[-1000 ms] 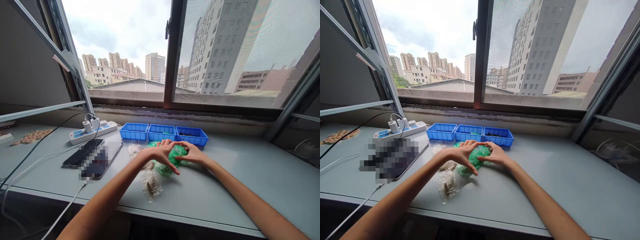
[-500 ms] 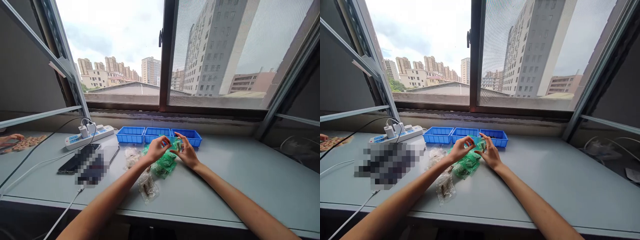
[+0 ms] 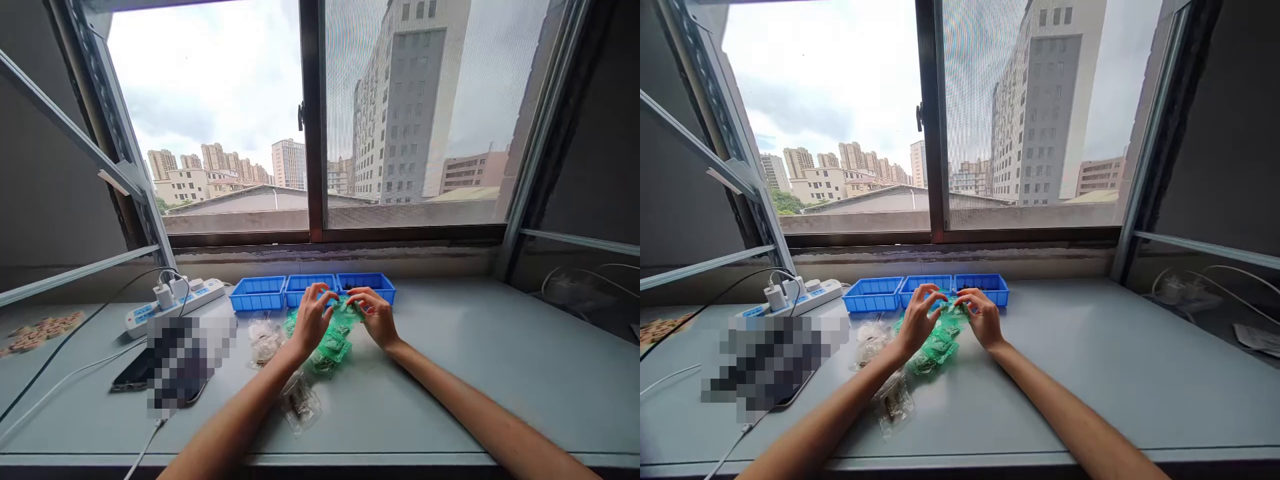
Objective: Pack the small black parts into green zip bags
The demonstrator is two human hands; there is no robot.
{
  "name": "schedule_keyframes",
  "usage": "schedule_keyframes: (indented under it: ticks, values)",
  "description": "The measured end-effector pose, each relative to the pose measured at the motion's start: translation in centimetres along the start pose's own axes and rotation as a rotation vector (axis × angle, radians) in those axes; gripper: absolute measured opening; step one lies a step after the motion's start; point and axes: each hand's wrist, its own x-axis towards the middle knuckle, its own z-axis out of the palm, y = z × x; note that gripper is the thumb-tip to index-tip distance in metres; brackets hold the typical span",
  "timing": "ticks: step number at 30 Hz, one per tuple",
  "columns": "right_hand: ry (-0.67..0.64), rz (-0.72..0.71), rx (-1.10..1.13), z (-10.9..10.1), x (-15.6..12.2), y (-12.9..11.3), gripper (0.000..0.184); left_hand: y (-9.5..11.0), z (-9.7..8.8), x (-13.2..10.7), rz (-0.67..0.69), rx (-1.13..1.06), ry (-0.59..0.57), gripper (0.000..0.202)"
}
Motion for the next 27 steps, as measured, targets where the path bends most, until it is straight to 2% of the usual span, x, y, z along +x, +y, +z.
schedule_keyframes:
  ticks: [3, 6, 10, 14, 18, 21, 24, 27]
  values:
    - [-0.011, 0.086, -0.025, 0.5, 0.1, 0.3, 0.025, -0.3, -0.1, 0.3, -0.033, -0.008, 0.028, 0.008]
    - [-0.066, 0.175, -0.005, 1.0, 0.1, 0.5, 0.030, -1.1, -0.2, 0.8, -0.169, -0.084, 0.098, 0.008]
    - [-0.119, 0.163, 0.015, 1.3, 0.3, 0.5, 0.035, -2.3, -0.9, 2.0, -0.352, -0.116, 0.201, 0.013]
    - [-0.197, 0.165, -0.081, 1.3, 0.3, 0.6, 0.025, -2.5, -1.3, 3.3, -0.458, -0.029, 0.279, 0.015]
    - [-0.324, 0.110, -0.243, 1.3, 0.1, 0.3, 0.017, -1.9, -0.7, 4.6, -0.490, 0.161, 0.211, 0.027]
    - [-0.379, 0.093, -0.317, 1.2, 0.0, 0.0, 0.018, -1.6, 0.4, 5.3, -0.509, 0.296, 0.063, 0.031]
    - [-0.414, 0.092, -0.345, 1.1, 0.1, -0.1, 0.018, -1.7, 1.6, 5.5, -0.508, 0.312, -0.074, 0.028]
    - [-0.432, 0.105, -0.359, 1.1, 0.1, -0.2, 0.020, -1.9, 2.3, 5.2, -0.498, 0.300, -0.104, 0.029]
